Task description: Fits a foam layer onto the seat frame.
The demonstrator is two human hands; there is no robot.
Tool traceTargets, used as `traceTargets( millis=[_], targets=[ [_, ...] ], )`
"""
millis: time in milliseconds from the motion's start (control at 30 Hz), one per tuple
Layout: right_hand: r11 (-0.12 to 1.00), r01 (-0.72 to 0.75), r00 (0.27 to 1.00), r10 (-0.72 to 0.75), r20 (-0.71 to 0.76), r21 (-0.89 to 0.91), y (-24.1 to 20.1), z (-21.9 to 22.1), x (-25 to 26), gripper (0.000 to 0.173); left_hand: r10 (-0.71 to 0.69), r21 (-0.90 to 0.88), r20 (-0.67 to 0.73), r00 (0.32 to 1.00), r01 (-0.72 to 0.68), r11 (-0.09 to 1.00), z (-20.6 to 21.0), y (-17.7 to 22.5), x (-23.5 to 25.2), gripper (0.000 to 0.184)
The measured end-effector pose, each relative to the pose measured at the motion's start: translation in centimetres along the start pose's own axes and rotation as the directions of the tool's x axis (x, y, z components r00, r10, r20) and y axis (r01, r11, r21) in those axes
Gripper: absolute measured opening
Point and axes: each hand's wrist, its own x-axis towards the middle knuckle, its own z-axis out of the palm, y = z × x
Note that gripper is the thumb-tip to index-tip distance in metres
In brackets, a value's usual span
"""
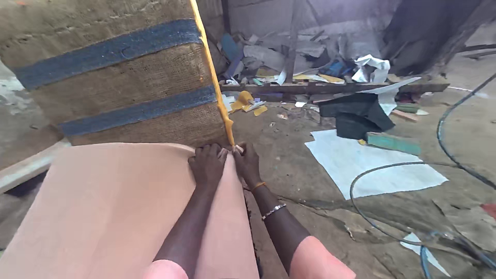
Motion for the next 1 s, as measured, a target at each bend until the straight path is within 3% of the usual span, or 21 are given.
traceTargets(
  millis=[100, 200, 233, 300, 367, 433, 467, 533, 633, 700, 767, 800, 833, 933, 1000],
  targets=[
    [0.928, -0.26, 0.928, 0.316, -0.196, 0.267, 0.5, 1.7, 1.7, 0.031, -0.004, 0.035, -0.002, 1.0, 0.004, 0.999, 0.3, 0.0, 0.1, 0.039],
    [0.816, -0.271, 0.813, 0.478, -0.333, 0.51, 1.8, 1.6, 2.9, 0.036, 0.011, 0.05, -0.017, 1.0, -0.01, 0.999, 0.6, -0.3, 0.2, 0.039],
    [0.786, -0.236, 0.809, 0.485, -0.333, 0.572, 2.4, 1.2, 3.3, 0.035, 0.017, 0.045, -0.024, 1.0, -0.016, 0.999, 0.7, -0.4, 0.3, 0.04],
    [0.793, -0.22, 0.894, 0.397, -0.208, 0.567, 2.8, -0.2, 3.2, 0.042, 0.021, 0.015, -0.024, 0.999, -0.021, 1.0, 0.8, -0.4, 0.4, 0.04],
    [0.849, -0.31, 0.948, 0.313, 0.065, 0.429, 2.1, -1.6, 2.2, 0.058, 0.028, 0.004, -0.033, 0.999, -0.028, 1.0, 0.9, -0.4, 0.3, 0.04],
    [0.894, -0.318, 0.946, 0.274, 0.176, 0.317, 1.4, -1.5, 2.2, 0.047, 0.039, 0.019, -0.052, 0.998, -0.038, 0.999, 1.0, -0.4, 0.1, 0.04],
    [0.903, -0.296, 0.954, 0.265, 0.138, 0.312, 1.4, -1.0, 2.7, 0.038, 0.041, 0.026, -0.061, 0.997, -0.039, 0.999, 1.0, -0.4, 0.1, 0.04],
    [0.879, -0.255, 0.948, 0.309, -0.075, 0.403, 1.7, 0.3, 3.9, 0.029, 0.038, 0.043, -0.062, 0.997, -0.036, 0.998, 0.9, -0.4, 0.2, 0.041],
    [0.85, -0.233, 0.829, 0.428, -0.359, 0.473, 2.6, 0.1, 4.3, 0.035, 0.042, 0.07, -0.073, 0.996, -0.037, 0.997, 1.0, -0.6, 0.2, 0.041],
    [0.96, -0.219, 0.878, 0.273, -0.392, 0.177, 3.1, -1.2, 3.3, 0.044, 0.043, 0.058, -0.086, 0.995, -0.038, 0.998, 1.0, -0.6, 0.2, 0.042],
    [0.97, -0.213, 0.941, 0.17, -0.294, -0.121, 2.2, -1.9, 1.6, 0.074, 0.031, 0.025, -0.111, 0.993, -0.029, 0.999, 1.2, -0.6, 0.3, 0.044],
    [0.96, -0.186, 0.958, 0.13, -0.256, -0.208, 1.8, -1.7, 0.5, 0.081, 0.022, 0.012, -0.121, 0.992, -0.02, 1.0, 1.5, -0.6, 0.2, 0.046],
    [0.96, -0.098, 0.976, 0.041, -0.216, -0.263, 1.3, -1.2, -0.7, 0.078, 0.011, -0.005, -0.123, 0.992, -0.012, 1.0, 1.5, -0.5, 0.0, 0.048],
    [0.917, 0.241, 0.968, -0.248, 0.018, -0.317, -1.0, 1.1, -2.7, 0.045, 0.022, -0.04, -0.119, 0.993, -0.027, 0.999, 0.7, -0.7, -0.2, 0.046],
    [0.877, 0.336, 0.942, -0.304, 0.144, -0.343, -1.9, 2.1, -2.8, 0.042, 0.082, 0.004, -0.088, 0.993, -0.082, 0.997, -0.4, -1.5, -0.1, 0.042]
  ],
)
